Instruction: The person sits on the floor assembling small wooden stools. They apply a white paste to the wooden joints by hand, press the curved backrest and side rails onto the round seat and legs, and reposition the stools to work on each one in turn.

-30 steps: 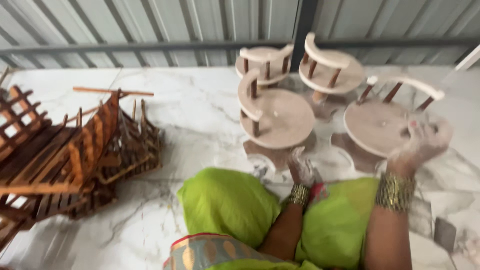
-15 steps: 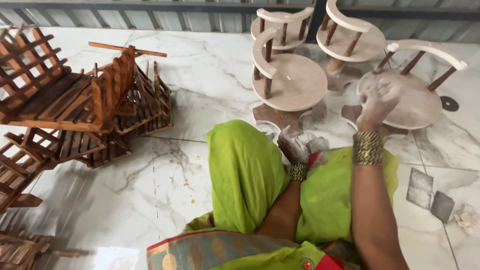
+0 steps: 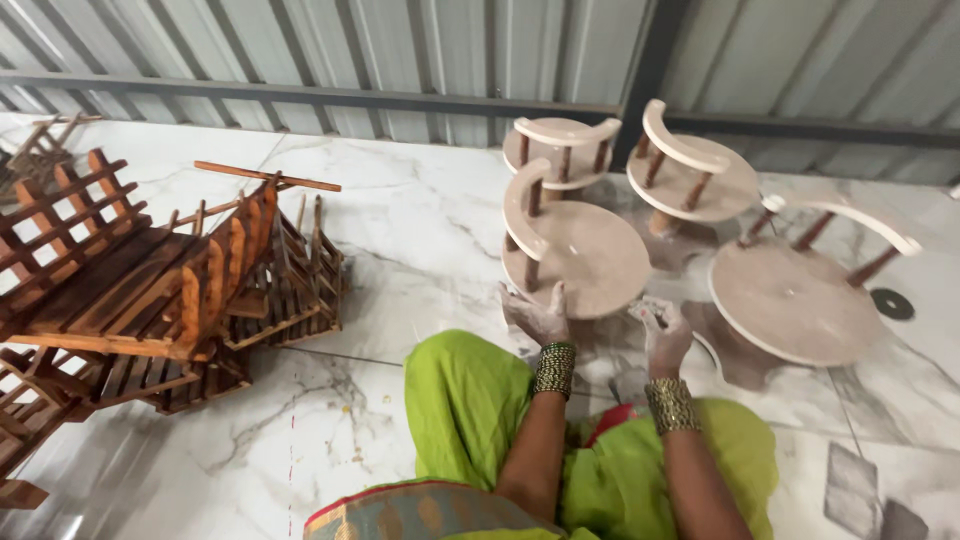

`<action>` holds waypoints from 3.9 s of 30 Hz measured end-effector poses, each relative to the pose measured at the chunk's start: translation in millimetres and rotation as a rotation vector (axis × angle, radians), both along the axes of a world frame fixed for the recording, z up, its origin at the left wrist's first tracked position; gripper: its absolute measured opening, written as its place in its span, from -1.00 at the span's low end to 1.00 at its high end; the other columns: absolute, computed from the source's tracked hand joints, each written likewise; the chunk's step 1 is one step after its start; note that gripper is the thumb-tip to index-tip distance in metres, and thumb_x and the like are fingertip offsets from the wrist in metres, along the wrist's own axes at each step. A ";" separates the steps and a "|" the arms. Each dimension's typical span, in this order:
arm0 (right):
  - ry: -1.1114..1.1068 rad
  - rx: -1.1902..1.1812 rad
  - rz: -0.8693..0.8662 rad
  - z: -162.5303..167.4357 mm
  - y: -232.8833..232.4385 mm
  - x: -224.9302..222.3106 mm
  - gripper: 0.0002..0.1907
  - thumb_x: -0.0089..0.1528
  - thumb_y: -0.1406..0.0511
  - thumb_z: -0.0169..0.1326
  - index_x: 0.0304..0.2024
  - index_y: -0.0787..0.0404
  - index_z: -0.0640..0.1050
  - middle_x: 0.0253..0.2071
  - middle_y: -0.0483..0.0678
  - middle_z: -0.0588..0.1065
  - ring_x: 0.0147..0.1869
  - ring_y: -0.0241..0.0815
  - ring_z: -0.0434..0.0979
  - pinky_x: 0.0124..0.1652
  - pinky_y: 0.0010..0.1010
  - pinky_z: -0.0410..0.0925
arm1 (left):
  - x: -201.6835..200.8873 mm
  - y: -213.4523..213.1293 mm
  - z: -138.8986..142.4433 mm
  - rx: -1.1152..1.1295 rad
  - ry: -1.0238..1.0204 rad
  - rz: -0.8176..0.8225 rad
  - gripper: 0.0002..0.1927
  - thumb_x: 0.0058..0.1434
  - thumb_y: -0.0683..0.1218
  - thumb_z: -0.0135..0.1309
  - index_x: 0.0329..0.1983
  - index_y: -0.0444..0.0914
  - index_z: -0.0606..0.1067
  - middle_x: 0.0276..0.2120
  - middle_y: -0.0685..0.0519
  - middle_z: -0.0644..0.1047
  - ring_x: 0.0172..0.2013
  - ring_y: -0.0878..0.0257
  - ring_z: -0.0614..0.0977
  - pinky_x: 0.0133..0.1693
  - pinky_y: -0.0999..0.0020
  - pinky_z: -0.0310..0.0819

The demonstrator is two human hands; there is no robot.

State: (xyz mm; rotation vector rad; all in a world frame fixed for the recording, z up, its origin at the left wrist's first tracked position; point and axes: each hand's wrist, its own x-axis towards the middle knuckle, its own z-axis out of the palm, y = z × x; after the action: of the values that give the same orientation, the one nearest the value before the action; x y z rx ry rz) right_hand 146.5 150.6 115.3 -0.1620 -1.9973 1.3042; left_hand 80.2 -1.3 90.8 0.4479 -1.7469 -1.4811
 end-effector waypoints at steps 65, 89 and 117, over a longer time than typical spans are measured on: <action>0.109 0.666 0.047 100.1 -60.0 -290.0 -0.94 0.12 0.38 0.31 -0.34 0.17 0.71 -0.29 0.05 0.61 -0.22 0.04 0.62 -0.17 -0.21 0.45 | -79.3 -15.6 -61.2 -0.085 -0.080 -0.301 -0.26 0.17 -0.13 0.10 0.47 -0.24 0.30 0.53 -0.22 0.09 0.43 -0.15 0.27 0.35 0.12 0.19; 0.432 0.943 0.138 76.6 -75.8 -260.7 -0.83 0.22 0.46 0.04 -0.21 0.21 0.63 -0.16 -0.02 0.58 -0.03 -0.01 0.54 0.03 -0.21 0.42 | -85.5 -14.9 -63.1 -0.132 -0.096 -0.294 -0.14 -0.01 -0.19 0.11 0.47 -0.21 0.28 0.51 -0.21 0.14 0.42 -0.06 0.29 0.32 0.21 0.23; -0.136 1.138 0.395 -18.3 -9.6 -128.2 -0.70 0.17 0.31 0.04 -0.08 0.03 0.66 -0.06 -0.01 0.54 0.10 -0.01 0.49 0.21 -0.08 0.27 | -81.8 -19.8 -65.3 -0.176 -0.041 -0.260 -0.25 0.01 -0.16 0.11 0.38 -0.19 0.39 0.42 -0.26 0.27 0.28 -0.19 0.42 0.25 0.07 0.33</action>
State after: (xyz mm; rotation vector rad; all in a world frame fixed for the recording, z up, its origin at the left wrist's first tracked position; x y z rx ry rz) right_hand 18.3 141.0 97.0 0.7196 -2.6556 0.1838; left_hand -1.6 -21.2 25.5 0.1656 -2.0081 -1.4846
